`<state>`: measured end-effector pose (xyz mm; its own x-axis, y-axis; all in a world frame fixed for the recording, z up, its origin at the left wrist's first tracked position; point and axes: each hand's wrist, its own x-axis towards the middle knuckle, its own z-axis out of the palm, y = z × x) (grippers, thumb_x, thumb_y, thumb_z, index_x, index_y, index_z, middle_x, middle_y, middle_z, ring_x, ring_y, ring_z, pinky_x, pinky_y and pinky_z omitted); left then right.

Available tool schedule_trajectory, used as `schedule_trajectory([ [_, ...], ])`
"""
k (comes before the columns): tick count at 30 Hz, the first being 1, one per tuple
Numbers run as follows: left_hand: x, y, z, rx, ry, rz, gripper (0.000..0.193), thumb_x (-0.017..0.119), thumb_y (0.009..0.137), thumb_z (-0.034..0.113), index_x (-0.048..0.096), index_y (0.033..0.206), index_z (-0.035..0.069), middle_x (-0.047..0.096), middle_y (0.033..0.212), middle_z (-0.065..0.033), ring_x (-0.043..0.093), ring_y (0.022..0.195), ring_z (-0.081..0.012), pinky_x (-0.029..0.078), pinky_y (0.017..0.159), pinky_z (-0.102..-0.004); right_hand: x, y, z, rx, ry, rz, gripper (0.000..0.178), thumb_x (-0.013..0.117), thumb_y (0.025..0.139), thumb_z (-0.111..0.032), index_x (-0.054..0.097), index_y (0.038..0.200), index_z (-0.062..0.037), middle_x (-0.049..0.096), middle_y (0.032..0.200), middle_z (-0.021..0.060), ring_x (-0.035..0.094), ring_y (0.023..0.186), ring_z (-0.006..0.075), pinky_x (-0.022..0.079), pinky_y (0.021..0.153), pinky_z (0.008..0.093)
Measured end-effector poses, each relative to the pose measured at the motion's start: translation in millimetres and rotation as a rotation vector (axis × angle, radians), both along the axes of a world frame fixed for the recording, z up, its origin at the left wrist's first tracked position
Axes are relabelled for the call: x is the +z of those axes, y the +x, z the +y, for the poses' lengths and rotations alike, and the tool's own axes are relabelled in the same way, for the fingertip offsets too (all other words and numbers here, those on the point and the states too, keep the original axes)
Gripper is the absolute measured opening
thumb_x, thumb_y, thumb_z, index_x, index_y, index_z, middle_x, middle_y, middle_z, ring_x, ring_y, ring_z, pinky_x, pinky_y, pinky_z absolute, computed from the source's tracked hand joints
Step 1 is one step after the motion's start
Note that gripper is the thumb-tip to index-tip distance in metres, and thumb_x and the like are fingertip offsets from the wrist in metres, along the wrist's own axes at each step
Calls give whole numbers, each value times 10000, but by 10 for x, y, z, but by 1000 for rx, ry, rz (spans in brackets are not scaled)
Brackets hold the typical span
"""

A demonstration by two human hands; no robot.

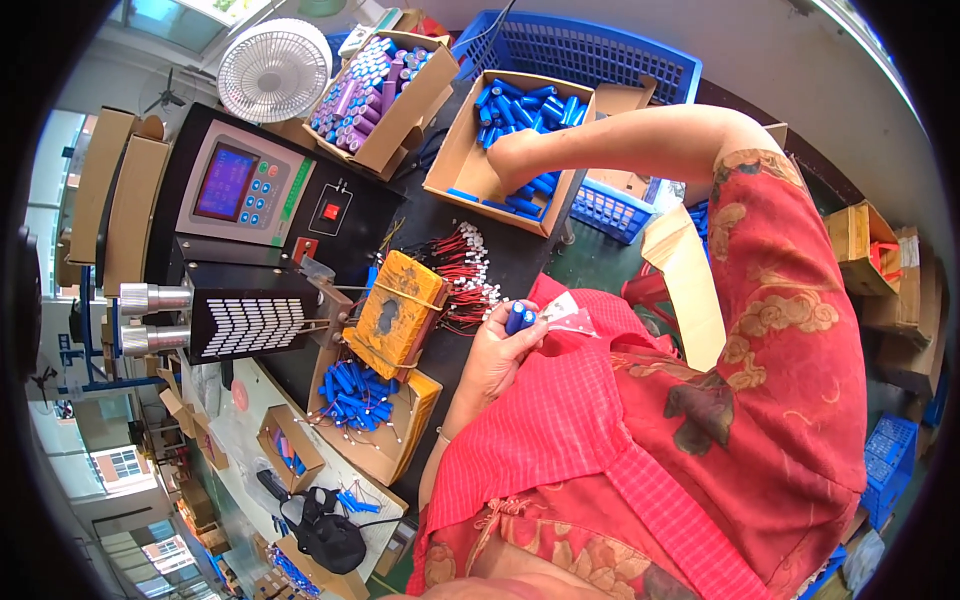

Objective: The person assembles battery packs by gathering battery cells, attaching wire connectors to the terminals, welding them with a spot welder, and placing the assembled packs into a box.

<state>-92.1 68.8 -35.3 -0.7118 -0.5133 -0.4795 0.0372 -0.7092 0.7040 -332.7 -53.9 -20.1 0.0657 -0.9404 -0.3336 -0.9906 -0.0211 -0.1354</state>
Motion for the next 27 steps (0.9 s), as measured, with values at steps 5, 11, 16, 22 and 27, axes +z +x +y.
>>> schedule_trajectory([
  [5, -104, 22, 12, -108, -474, -103, 221, 635, 821, 83, 601, 1012, -24, 595, 859, -18, 541, 780, -70, 433, 734, -186, 126, -11, -63, 48, 193, -23, 329, 627, 648, -280, 664, 763, 26, 646, 735, 169, 641, 687, 295, 509, 554, 378],
  [11, -68, 12, 17, -62, -357, -93, 255, 545, 888, 131, 528, 1101, -6, 620, 911, -83, 597, 824, -129, 477, 745, -239, 86, 107, 123, 36, 117, 20, 355, 635, 650, -301, 675, 840, -4, 655, 818, 142, 640, 742, 270, 501, 582, 371],
  [16, -22, 61, -62, 175, -27, 145, 151, 530, 881, 70, 493, 1026, 47, 596, 953, -98, 602, 866, -171, 506, 734, -271, 358, 62, 468, 144, -296, -450, 307, 614, 681, -278, 637, 836, -15, 612, 646, 123, 604, 589, 272, 471, 557, 366],
  [22, 48, 71, -132, 236, 100, 310, 151, 522, 896, 125, 512, 1039, 78, 589, 1032, -125, 592, 962, -215, 514, 767, -302, 562, 324, 1002, 267, -423, -638, 202, 688, 725, -161, 612, 859, -30, 548, 606, 73, 566, 527, 180, 430, 474, 292],
  [27, 68, 88, -137, 181, 312, 357, 233, 457, 931, 220, 508, 1107, 77, 589, 1064, -109, 589, 977, -225, 500, 831, -346, 476, 443, 1126, 626, -644, -504, 245, 689, 709, -182, 570, 880, -54, 534, 668, 57, 568, 596, 214, 454, 497, 324],
])
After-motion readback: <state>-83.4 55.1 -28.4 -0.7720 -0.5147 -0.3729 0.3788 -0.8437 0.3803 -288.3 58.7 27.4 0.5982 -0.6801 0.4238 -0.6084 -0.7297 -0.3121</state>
